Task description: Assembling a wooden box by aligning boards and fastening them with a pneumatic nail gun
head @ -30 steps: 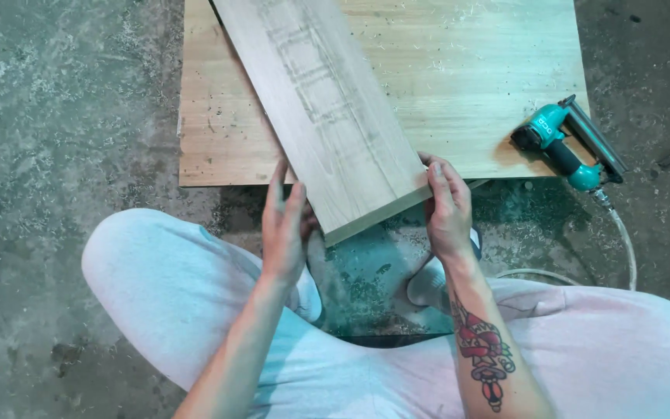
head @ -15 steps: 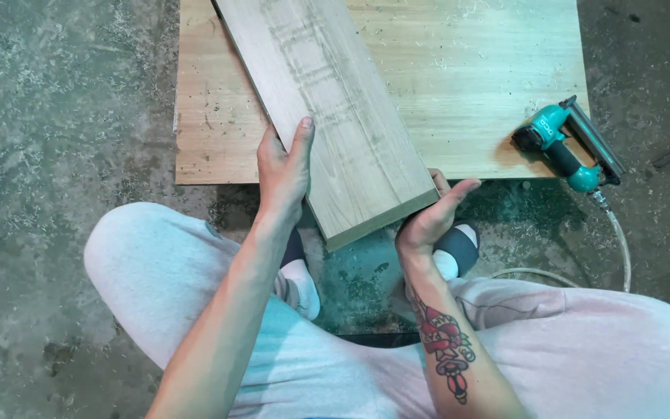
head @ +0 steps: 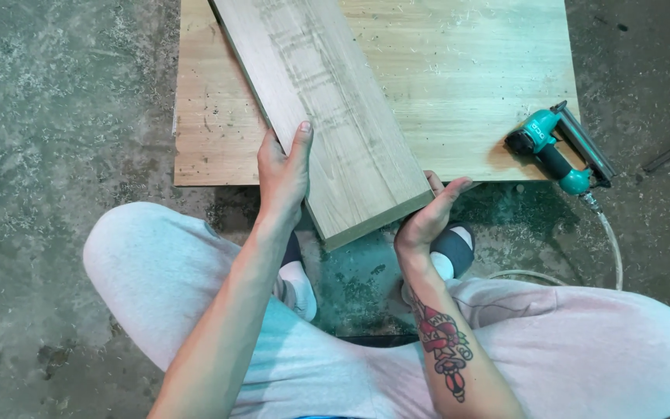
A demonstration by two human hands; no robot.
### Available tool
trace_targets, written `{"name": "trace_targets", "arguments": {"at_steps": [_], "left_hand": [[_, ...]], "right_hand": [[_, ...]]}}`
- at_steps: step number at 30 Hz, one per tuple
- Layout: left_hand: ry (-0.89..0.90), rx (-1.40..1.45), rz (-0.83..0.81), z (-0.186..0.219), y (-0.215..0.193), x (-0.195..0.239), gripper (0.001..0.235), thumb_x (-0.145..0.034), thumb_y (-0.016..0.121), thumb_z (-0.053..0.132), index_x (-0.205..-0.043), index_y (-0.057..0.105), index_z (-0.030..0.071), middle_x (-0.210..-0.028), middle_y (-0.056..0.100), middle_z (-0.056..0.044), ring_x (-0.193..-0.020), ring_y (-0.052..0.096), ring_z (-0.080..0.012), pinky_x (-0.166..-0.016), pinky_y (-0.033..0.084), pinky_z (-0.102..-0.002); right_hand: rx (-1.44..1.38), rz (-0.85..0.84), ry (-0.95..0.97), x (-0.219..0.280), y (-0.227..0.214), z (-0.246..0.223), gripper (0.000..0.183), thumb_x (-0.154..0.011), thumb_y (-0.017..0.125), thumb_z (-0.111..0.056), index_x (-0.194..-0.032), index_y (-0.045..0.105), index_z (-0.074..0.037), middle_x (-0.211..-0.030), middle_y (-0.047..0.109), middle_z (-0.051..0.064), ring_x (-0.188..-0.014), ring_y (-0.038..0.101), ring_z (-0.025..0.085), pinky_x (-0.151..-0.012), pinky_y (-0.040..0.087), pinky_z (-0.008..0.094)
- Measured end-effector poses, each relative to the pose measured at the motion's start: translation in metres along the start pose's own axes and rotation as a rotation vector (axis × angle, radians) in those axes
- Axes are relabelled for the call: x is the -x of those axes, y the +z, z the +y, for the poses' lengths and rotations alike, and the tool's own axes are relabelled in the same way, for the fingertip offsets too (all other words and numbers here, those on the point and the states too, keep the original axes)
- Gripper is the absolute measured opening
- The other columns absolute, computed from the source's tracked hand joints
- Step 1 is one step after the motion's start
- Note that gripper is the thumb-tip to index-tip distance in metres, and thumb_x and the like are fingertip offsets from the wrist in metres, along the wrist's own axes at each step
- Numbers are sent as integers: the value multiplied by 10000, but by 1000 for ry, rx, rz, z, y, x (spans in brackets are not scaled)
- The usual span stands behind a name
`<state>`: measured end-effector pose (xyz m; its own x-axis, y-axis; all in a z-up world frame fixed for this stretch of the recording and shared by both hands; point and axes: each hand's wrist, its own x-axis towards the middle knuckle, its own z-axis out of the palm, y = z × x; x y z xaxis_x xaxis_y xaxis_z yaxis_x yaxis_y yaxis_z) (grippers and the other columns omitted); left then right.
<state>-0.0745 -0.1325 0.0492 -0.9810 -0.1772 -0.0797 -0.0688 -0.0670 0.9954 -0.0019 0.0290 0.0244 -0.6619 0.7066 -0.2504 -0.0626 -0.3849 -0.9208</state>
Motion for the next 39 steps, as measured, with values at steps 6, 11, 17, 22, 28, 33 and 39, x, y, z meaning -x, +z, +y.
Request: {"name": "trace_targets", "arguments": {"at_steps": [6, 11, 17, 22, 28, 33, 39], "left_hand": [[10, 28, 5, -3, 0, -5, 316, -966, 734, 298, -1123, 633, 44, -951, 654, -34, -899, 611, -129, -791, 539, -336], [2, -10, 36, -2, 2, -3, 333, -956, 734, 316, -1081, 642, 21, -892, 664, -66, -835, 624, -157, -738, 543, -354], [23, -77, 36, -2, 8, -9, 346, -908, 779, 312, -1030, 651, 15, -818, 635, -92, -773, 609, -179, -676, 534, -367], [-56, -286, -147, 37, 45, 6, 467, -915, 659, 375, -1129, 599, -37, -1077, 684, -353, -1106, 659, -506, -887, 505, -593], [19, -449, -371, 30, 136, -3, 398, -865, 619, 317, -1097, 601, -5, -1020, 717, -300, -1069, 699, -483, -887, 564, -566], [137, -634, -499, -38, 206, -5, 376, -769, 610, 258, -862, 703, -94, -868, 727, -308, -953, 718, -521, -786, 589, -624], [34, -779, -593, -51, 195, 2, 398, -821, 617, 212, -1039, 609, -121, -955, 716, -337, -994, 705, -542, -836, 584, -631]], "right_hand": [[70, 6, -25, 16, 15, -23, 756, -935, 311, -812, -719, 651, -172, -630, 572, 6, -676, 547, 88, -737, 443, 163], [77, 12, -29, 15, 15, -21, 727, -956, 324, -787, -713, 651, -185, -639, 574, 1, -682, 538, 71, -730, 428, 145], [4, 76, 35, 12, 12, -25, 672, -923, 466, -780, -801, 724, -171, -746, 668, 25, -762, 634, 101, -779, 504, 203], [-226, 194, 155, 10, -2, -41, 653, -900, 650, -655, -1139, 706, -50, -1193, 709, 144, -1094, 671, 237, -1012, 533, 393], [-419, 208, 445, -91, -100, 50, 745, -821, 628, -770, -1038, 597, -59, -1013, 562, 133, -918, 600, 305, -874, 503, 455], [-648, -148, 452, -127, -175, 169, 384, -975, 625, -460, -916, 806, -126, -632, 568, -3, -647, 571, 242, -734, 439, 475], [-504, -140, 454, -83, -150, 188, 246, -906, 663, -320, -982, 830, -157, -754, 755, -102, -708, 732, 55, -835, 501, 144]]}}
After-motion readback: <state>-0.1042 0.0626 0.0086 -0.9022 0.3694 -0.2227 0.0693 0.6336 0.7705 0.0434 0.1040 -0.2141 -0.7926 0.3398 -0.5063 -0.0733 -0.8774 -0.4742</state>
